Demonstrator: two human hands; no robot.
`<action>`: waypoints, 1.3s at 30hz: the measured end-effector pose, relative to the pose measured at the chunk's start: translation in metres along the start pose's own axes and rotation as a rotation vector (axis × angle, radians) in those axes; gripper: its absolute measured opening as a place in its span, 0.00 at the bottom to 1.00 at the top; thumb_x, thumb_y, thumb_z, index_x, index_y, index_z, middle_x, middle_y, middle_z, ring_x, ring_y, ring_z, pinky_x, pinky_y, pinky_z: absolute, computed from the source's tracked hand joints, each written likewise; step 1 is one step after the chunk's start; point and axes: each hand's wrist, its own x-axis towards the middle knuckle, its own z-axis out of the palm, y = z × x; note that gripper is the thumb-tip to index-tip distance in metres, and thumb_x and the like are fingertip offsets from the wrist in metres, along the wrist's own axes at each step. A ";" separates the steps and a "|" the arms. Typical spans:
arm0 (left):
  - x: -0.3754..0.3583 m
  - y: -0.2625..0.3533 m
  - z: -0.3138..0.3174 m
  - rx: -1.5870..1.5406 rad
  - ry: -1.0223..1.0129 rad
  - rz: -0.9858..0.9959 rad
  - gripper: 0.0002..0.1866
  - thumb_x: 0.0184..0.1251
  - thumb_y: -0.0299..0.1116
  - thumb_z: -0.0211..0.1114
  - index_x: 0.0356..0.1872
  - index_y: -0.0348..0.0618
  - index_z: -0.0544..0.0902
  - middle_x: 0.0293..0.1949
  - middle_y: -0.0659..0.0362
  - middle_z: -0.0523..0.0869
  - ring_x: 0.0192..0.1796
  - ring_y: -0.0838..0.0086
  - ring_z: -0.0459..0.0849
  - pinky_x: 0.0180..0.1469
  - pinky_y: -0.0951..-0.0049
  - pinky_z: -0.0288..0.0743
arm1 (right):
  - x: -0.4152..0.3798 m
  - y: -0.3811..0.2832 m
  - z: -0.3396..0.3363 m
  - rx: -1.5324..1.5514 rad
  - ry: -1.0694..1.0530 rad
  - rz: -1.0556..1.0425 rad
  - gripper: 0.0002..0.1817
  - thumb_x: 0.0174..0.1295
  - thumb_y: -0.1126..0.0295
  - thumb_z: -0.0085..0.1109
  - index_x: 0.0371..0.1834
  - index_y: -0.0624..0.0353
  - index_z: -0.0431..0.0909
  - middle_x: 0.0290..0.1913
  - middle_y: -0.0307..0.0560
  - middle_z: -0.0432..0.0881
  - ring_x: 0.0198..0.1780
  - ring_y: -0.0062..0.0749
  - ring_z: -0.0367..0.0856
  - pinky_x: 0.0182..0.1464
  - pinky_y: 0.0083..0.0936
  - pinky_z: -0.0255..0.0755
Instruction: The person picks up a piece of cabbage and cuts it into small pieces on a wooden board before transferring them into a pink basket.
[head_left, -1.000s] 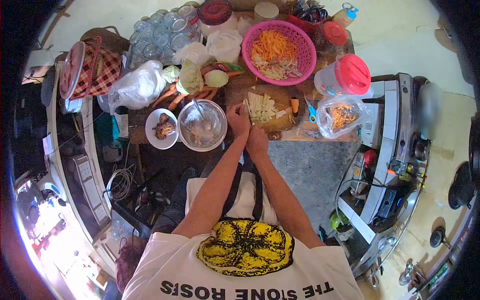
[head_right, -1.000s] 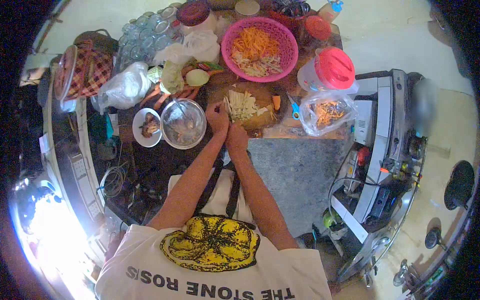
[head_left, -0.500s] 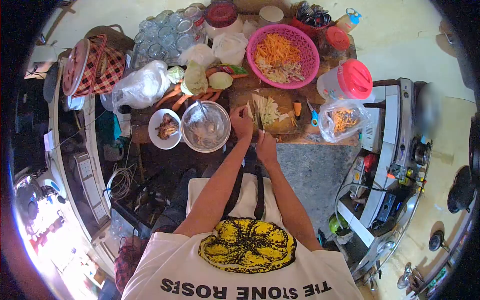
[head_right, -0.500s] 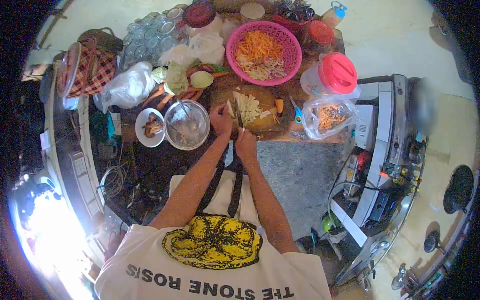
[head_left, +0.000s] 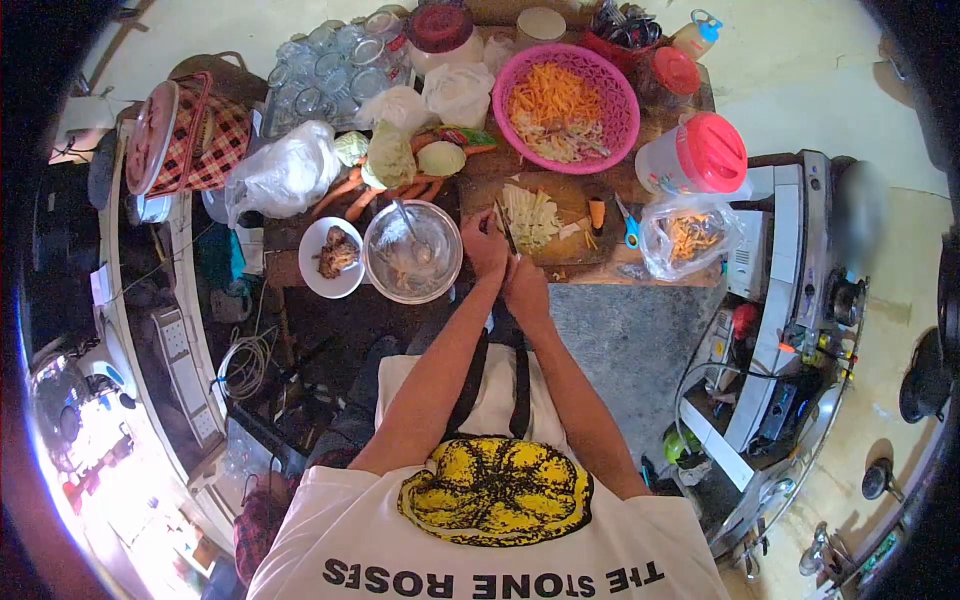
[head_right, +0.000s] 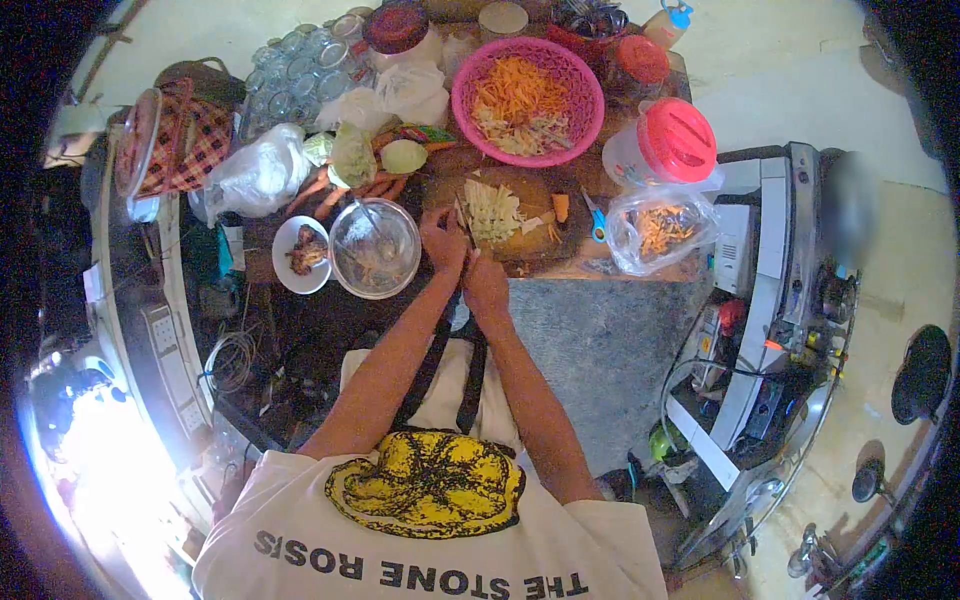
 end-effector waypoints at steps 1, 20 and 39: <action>-0.001 0.003 -0.001 -0.003 0.001 -0.007 0.07 0.58 0.25 0.65 0.35 0.33 0.85 0.34 0.46 0.82 0.41 0.52 0.81 0.48 0.59 0.72 | -0.003 0.000 0.000 -0.038 0.017 -0.032 0.18 0.71 0.61 0.45 0.39 0.70 0.72 0.30 0.71 0.80 0.35 0.68 0.80 0.36 0.55 0.74; 0.002 -0.006 0.003 -0.042 -0.051 -0.023 0.06 0.55 0.22 0.64 0.35 0.33 0.85 0.36 0.44 0.81 0.43 0.50 0.79 0.49 0.58 0.71 | 0.011 0.022 0.019 -0.127 -0.046 -0.167 0.17 0.70 0.63 0.44 0.36 0.68 0.77 0.31 0.67 0.80 0.34 0.67 0.79 0.37 0.53 0.74; 0.000 -0.011 0.003 0.002 0.000 0.014 0.08 0.57 0.31 0.68 0.34 0.37 0.86 0.34 0.48 0.84 0.40 0.53 0.81 0.48 0.59 0.72 | 0.002 0.012 0.004 -0.051 0.015 -0.056 0.19 0.72 0.60 0.43 0.36 0.69 0.74 0.32 0.71 0.78 0.37 0.69 0.76 0.40 0.57 0.68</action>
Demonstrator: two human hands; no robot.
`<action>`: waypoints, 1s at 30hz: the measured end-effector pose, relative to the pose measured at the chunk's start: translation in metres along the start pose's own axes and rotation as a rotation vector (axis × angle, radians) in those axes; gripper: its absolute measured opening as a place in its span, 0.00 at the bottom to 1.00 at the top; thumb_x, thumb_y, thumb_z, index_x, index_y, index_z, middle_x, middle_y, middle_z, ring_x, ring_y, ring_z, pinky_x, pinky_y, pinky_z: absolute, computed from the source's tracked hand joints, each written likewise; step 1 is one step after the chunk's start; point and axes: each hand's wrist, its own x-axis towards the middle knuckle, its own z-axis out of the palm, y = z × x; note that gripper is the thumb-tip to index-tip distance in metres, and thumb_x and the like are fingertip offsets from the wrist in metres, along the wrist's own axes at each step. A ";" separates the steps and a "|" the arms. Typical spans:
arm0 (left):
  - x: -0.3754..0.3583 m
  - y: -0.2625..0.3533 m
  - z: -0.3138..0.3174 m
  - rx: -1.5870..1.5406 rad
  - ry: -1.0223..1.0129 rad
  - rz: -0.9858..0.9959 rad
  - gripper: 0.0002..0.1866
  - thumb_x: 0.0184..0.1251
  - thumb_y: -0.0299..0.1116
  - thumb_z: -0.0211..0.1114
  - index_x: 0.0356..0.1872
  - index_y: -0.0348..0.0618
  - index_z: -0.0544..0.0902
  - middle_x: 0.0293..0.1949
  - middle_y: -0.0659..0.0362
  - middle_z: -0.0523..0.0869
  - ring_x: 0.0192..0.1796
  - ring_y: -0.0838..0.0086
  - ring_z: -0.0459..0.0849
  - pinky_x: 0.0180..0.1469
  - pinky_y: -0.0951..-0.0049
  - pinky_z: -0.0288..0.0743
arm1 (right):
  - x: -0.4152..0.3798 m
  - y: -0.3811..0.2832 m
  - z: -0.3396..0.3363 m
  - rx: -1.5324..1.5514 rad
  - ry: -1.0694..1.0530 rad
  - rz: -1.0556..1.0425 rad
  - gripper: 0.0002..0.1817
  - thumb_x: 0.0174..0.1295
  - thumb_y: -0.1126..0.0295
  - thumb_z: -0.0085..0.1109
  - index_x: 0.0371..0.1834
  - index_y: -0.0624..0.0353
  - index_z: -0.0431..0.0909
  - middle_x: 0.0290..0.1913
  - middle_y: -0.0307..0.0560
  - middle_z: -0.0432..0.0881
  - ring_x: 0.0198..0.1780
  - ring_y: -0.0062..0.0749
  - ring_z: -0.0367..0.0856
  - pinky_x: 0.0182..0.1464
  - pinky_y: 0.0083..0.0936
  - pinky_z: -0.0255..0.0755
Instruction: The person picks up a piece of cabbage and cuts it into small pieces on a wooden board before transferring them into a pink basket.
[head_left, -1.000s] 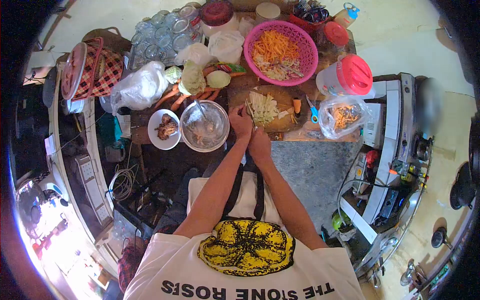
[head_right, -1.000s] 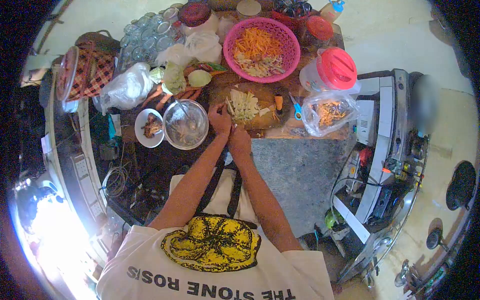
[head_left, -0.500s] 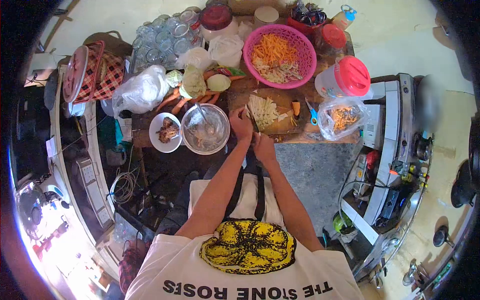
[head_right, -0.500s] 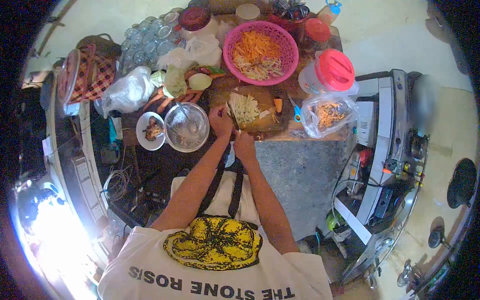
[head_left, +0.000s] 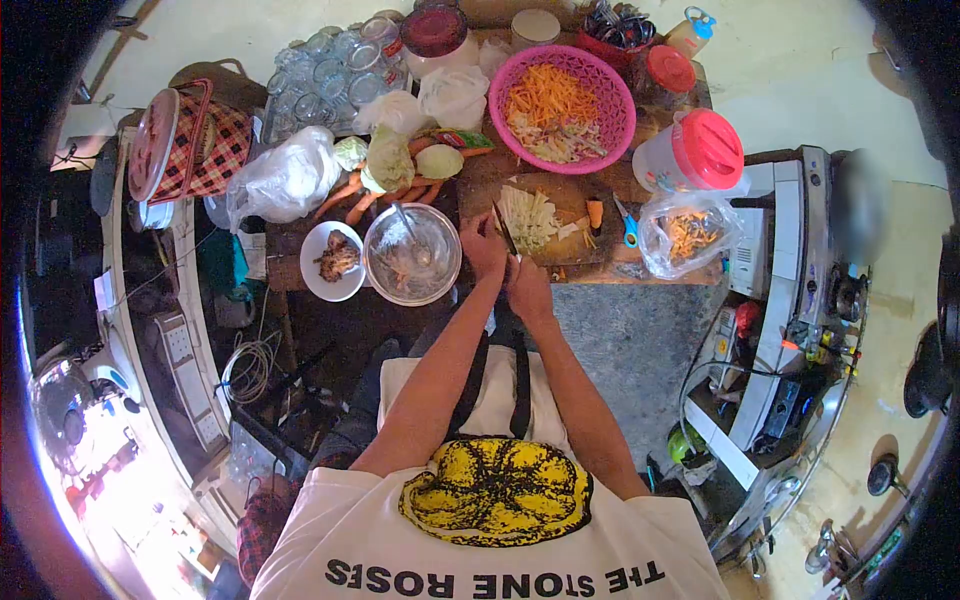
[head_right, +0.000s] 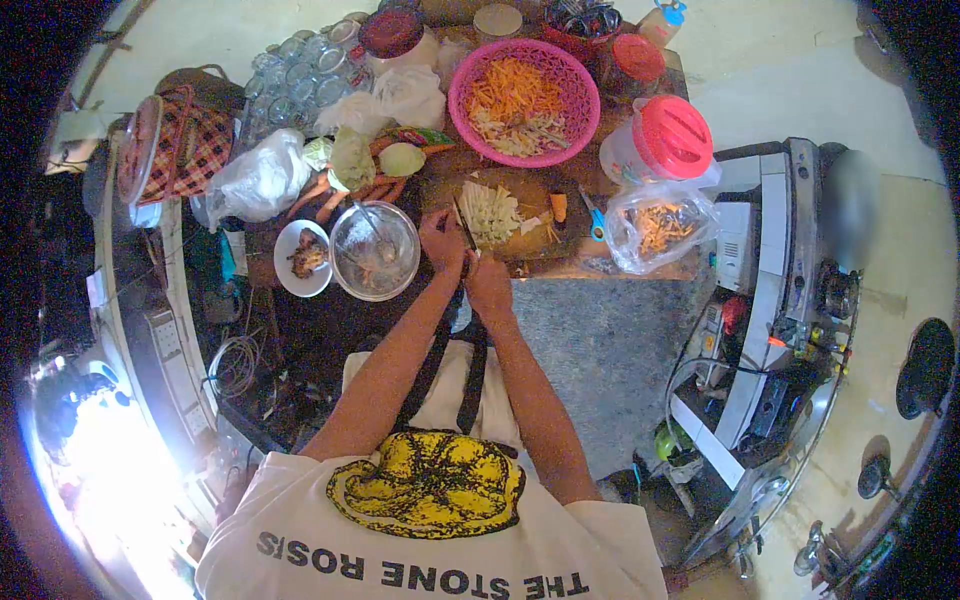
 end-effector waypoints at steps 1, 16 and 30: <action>0.000 -0.003 0.001 0.010 0.010 0.015 0.08 0.56 0.30 0.68 0.34 0.37 0.86 0.34 0.48 0.84 0.39 0.53 0.81 0.48 0.59 0.73 | -0.001 0.003 0.002 -0.010 0.008 -0.070 0.20 0.72 0.59 0.43 0.35 0.69 0.74 0.32 0.71 0.78 0.37 0.69 0.76 0.40 0.56 0.69; 0.001 0.005 0.000 0.042 0.009 -0.040 0.06 0.53 0.26 0.68 0.32 0.37 0.86 0.34 0.49 0.86 0.39 0.54 0.82 0.46 0.60 0.74 | -0.001 -0.019 -0.007 -0.033 -0.054 0.093 0.17 0.69 0.62 0.47 0.38 0.68 0.76 0.32 0.66 0.82 0.36 0.59 0.83 0.37 0.50 0.77; 0.000 0.005 0.002 0.007 0.028 -0.012 0.06 0.54 0.27 0.69 0.31 0.35 0.85 0.32 0.49 0.86 0.37 0.57 0.83 0.44 0.63 0.75 | 0.007 -0.004 0.008 -0.072 -0.063 0.002 0.19 0.69 0.60 0.47 0.31 0.66 0.78 0.32 0.67 0.82 0.38 0.63 0.82 0.39 0.51 0.77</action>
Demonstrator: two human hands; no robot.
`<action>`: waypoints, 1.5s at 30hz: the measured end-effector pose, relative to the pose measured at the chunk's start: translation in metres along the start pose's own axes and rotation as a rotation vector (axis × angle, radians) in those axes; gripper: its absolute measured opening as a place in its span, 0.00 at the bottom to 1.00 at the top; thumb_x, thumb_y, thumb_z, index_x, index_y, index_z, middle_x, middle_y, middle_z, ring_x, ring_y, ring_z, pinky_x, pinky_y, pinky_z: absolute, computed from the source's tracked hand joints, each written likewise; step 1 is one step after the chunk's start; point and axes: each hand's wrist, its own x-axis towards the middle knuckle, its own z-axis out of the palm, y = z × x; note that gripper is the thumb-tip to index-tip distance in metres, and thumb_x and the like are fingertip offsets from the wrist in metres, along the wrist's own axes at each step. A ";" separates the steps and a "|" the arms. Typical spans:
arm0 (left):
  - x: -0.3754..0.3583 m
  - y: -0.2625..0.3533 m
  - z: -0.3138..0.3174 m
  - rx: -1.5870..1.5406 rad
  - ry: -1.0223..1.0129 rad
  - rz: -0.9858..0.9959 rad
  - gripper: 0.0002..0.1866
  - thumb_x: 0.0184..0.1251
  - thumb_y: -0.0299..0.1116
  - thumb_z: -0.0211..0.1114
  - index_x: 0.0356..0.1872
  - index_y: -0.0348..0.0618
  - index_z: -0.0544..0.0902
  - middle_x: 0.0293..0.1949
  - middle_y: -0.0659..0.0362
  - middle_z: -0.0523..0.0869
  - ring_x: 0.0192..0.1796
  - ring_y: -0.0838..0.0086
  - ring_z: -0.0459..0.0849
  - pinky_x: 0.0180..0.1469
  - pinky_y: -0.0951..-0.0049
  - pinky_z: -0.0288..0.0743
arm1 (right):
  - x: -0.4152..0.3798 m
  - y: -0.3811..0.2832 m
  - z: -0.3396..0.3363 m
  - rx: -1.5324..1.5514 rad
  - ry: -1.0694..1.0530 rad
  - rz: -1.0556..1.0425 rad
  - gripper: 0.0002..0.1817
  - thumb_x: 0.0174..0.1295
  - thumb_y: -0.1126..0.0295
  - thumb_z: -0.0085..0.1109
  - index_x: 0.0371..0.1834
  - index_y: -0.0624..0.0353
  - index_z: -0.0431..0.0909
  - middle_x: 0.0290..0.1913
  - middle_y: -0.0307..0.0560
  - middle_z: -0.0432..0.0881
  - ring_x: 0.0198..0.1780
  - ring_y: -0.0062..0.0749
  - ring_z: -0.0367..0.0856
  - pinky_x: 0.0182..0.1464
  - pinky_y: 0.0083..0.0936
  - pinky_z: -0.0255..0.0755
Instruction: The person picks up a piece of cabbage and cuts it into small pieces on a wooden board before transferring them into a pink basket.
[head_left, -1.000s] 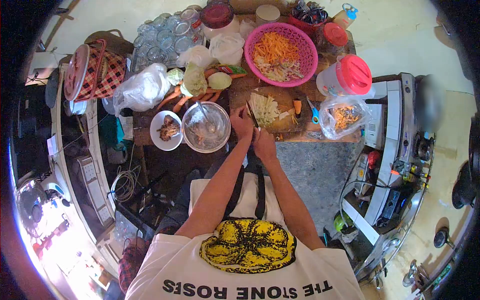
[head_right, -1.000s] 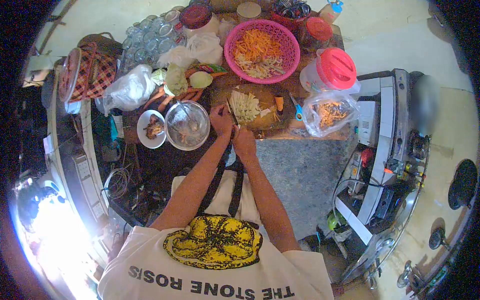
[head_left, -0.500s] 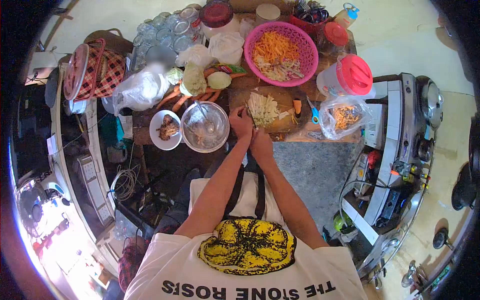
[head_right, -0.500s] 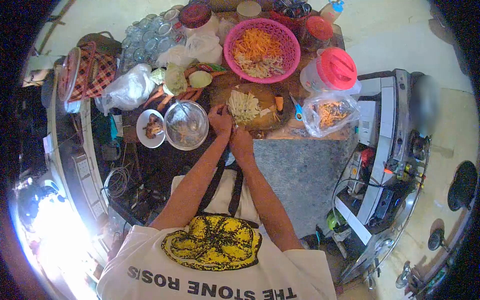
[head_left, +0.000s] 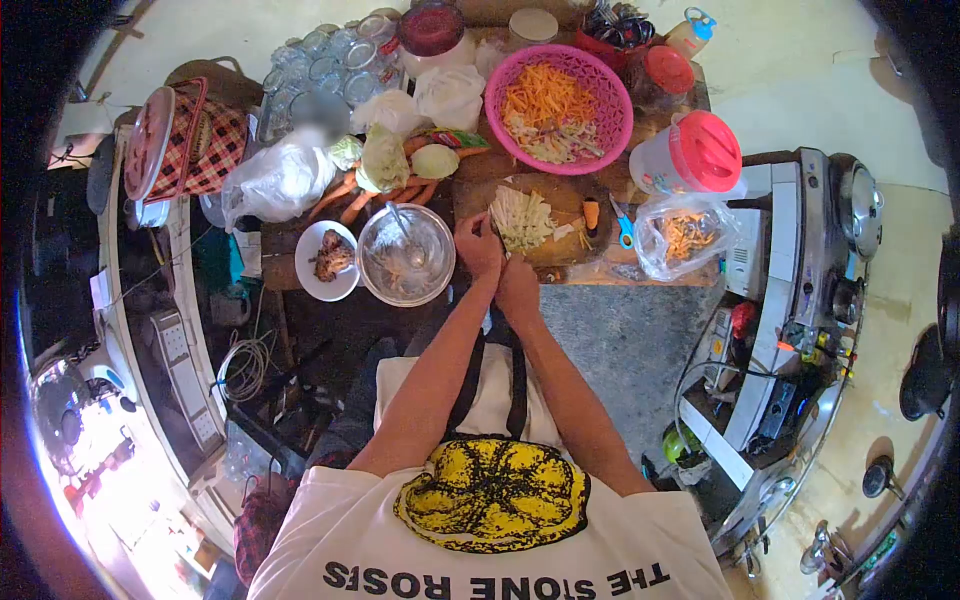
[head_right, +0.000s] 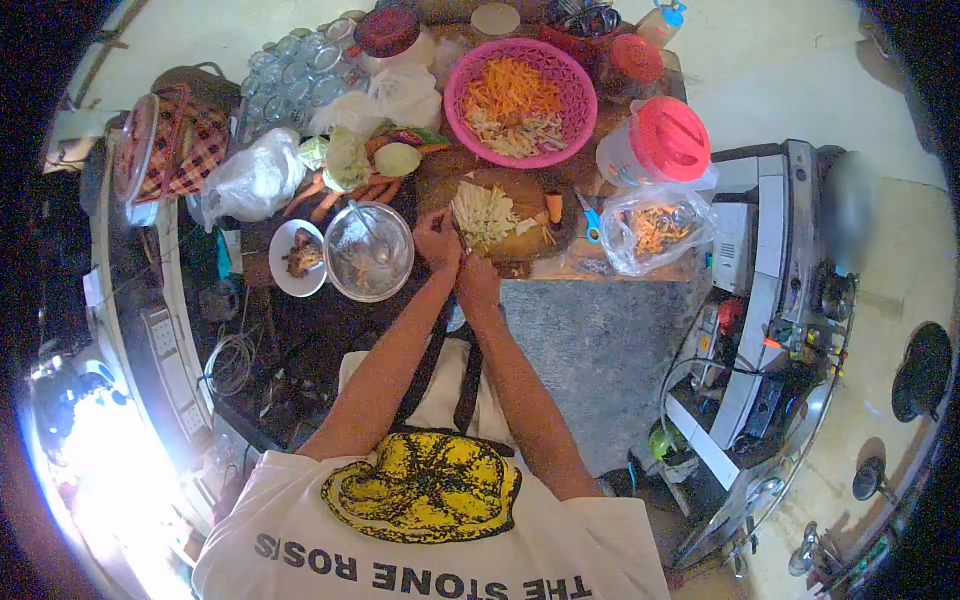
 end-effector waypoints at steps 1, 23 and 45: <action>-0.001 0.000 0.000 -0.012 0.003 -0.018 0.06 0.54 0.28 0.68 0.31 0.35 0.85 0.32 0.49 0.86 0.37 0.57 0.83 0.44 0.63 0.75 | 0.006 0.018 0.019 0.029 -0.006 -0.024 0.20 0.69 0.60 0.46 0.31 0.67 0.78 0.33 0.68 0.81 0.38 0.65 0.81 0.40 0.52 0.76; 0.001 0.001 -0.003 -0.119 -0.257 0.061 0.16 0.51 0.30 0.73 0.41 0.38 0.82 0.33 0.54 0.80 0.33 0.66 0.80 0.38 0.68 0.74 | -0.006 0.013 -0.059 0.065 0.082 0.148 0.22 0.70 0.59 0.44 0.34 0.70 0.76 0.34 0.72 0.79 0.39 0.71 0.77 0.43 0.57 0.70; 0.007 0.021 -0.012 0.047 -0.202 0.202 0.18 0.52 0.25 0.67 0.46 0.34 0.78 0.42 0.47 0.79 0.48 0.52 0.77 0.53 0.59 0.71 | -0.011 0.048 -0.074 0.056 0.248 0.192 0.20 0.69 0.57 0.47 0.36 0.67 0.75 0.31 0.69 0.81 0.36 0.66 0.80 0.38 0.56 0.72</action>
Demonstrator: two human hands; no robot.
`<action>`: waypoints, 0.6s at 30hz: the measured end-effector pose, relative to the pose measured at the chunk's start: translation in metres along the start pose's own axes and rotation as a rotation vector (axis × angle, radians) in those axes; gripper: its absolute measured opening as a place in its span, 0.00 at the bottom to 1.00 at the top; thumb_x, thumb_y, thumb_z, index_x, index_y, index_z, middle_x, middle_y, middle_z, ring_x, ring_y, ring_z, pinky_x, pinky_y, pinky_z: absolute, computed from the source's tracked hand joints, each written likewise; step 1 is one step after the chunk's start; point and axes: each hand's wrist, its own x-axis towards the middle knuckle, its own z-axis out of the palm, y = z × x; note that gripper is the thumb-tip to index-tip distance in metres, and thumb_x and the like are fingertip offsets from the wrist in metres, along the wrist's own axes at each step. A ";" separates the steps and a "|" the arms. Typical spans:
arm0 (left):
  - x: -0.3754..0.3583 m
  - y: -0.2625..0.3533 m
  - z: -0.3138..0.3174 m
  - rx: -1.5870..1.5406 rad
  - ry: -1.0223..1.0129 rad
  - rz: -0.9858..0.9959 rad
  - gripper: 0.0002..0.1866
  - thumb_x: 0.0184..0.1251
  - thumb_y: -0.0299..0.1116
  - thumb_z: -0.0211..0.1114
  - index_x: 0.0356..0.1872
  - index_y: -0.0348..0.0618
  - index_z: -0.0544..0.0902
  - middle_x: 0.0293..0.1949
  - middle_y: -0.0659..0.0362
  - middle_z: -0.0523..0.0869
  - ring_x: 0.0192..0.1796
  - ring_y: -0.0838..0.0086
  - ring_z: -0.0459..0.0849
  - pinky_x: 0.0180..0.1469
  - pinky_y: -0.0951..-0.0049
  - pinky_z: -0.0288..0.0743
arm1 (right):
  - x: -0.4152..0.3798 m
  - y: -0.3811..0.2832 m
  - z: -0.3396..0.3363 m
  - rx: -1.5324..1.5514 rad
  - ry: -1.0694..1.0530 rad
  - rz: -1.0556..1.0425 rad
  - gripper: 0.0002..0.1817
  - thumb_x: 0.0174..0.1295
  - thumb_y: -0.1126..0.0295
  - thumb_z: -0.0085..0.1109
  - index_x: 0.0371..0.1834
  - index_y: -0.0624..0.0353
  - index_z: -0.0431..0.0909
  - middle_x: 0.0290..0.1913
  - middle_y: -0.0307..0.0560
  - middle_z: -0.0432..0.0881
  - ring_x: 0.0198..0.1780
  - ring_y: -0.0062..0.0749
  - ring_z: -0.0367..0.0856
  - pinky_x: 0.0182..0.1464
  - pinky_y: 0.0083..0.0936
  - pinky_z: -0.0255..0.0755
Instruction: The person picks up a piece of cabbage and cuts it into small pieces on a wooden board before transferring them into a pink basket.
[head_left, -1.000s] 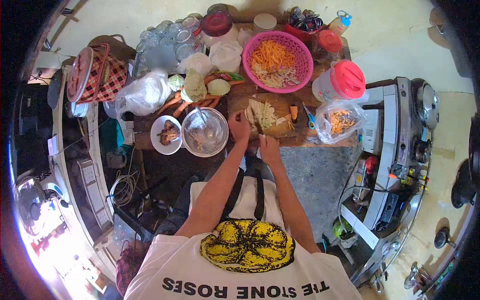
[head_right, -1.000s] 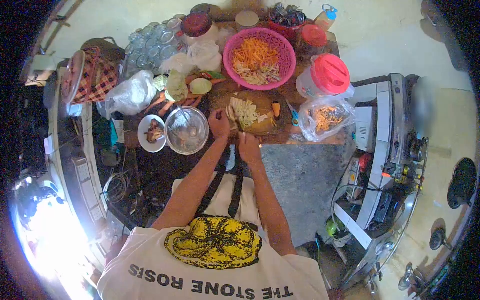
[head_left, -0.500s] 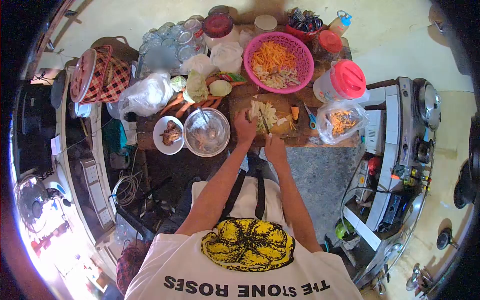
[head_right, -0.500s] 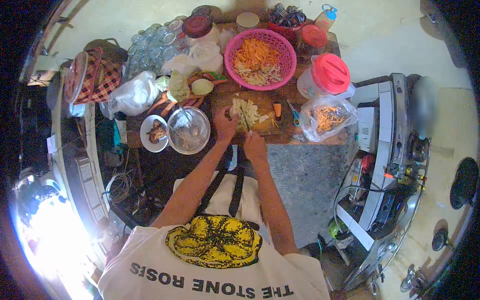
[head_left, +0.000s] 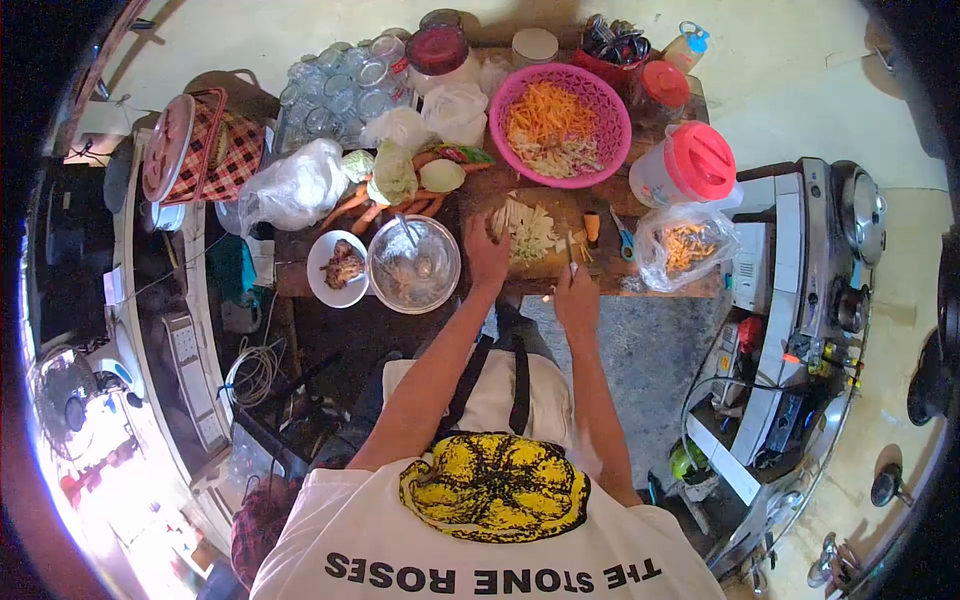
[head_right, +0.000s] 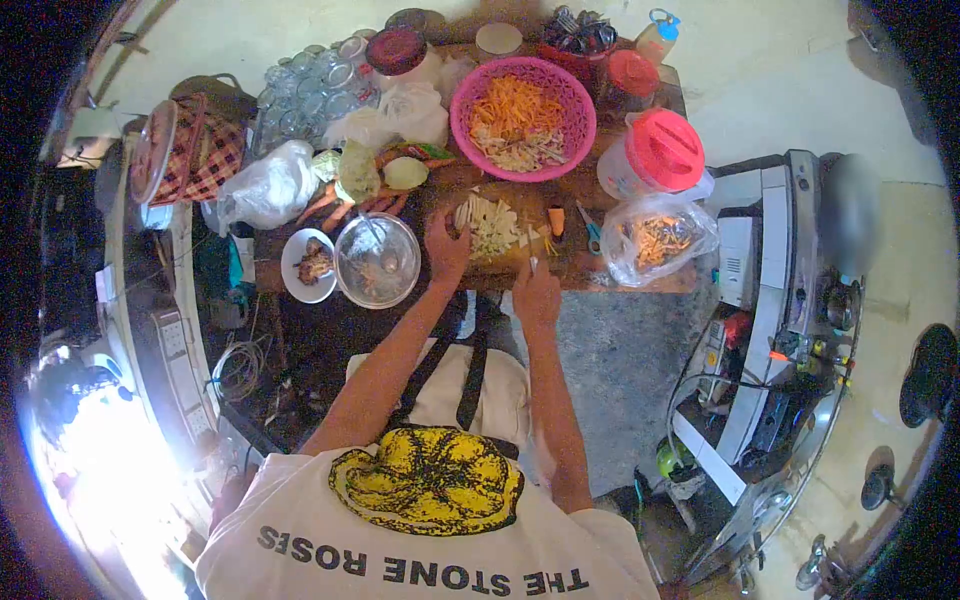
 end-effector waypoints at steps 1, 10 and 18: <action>-0.001 -0.003 0.000 0.009 -0.002 -0.014 0.17 0.53 0.26 0.66 0.45 0.34 0.79 0.41 0.47 0.79 0.48 0.53 0.78 0.52 0.59 0.71 | 0.001 0.001 -0.002 -0.007 0.002 0.026 0.20 0.69 0.57 0.46 0.38 0.67 0.75 0.32 0.68 0.81 0.35 0.66 0.79 0.38 0.55 0.71; 0.006 -0.020 0.024 0.062 0.015 -0.014 0.15 0.56 0.30 0.68 0.44 0.35 0.81 0.38 0.47 0.81 0.40 0.55 0.80 0.45 0.59 0.73 | 0.012 -0.001 0.005 0.046 -0.094 -0.030 0.22 0.71 0.60 0.42 0.33 0.71 0.75 0.30 0.72 0.79 0.36 0.69 0.78 0.38 0.56 0.69; 0.011 0.008 0.022 0.173 -0.035 0.038 0.32 0.46 0.46 0.76 0.50 0.37 0.78 0.45 0.48 0.81 0.50 0.53 0.79 0.55 0.58 0.72 | 0.002 -0.013 0.029 0.085 -0.185 -0.100 0.23 0.72 0.62 0.40 0.33 0.74 0.75 0.32 0.75 0.78 0.38 0.71 0.77 0.41 0.56 0.69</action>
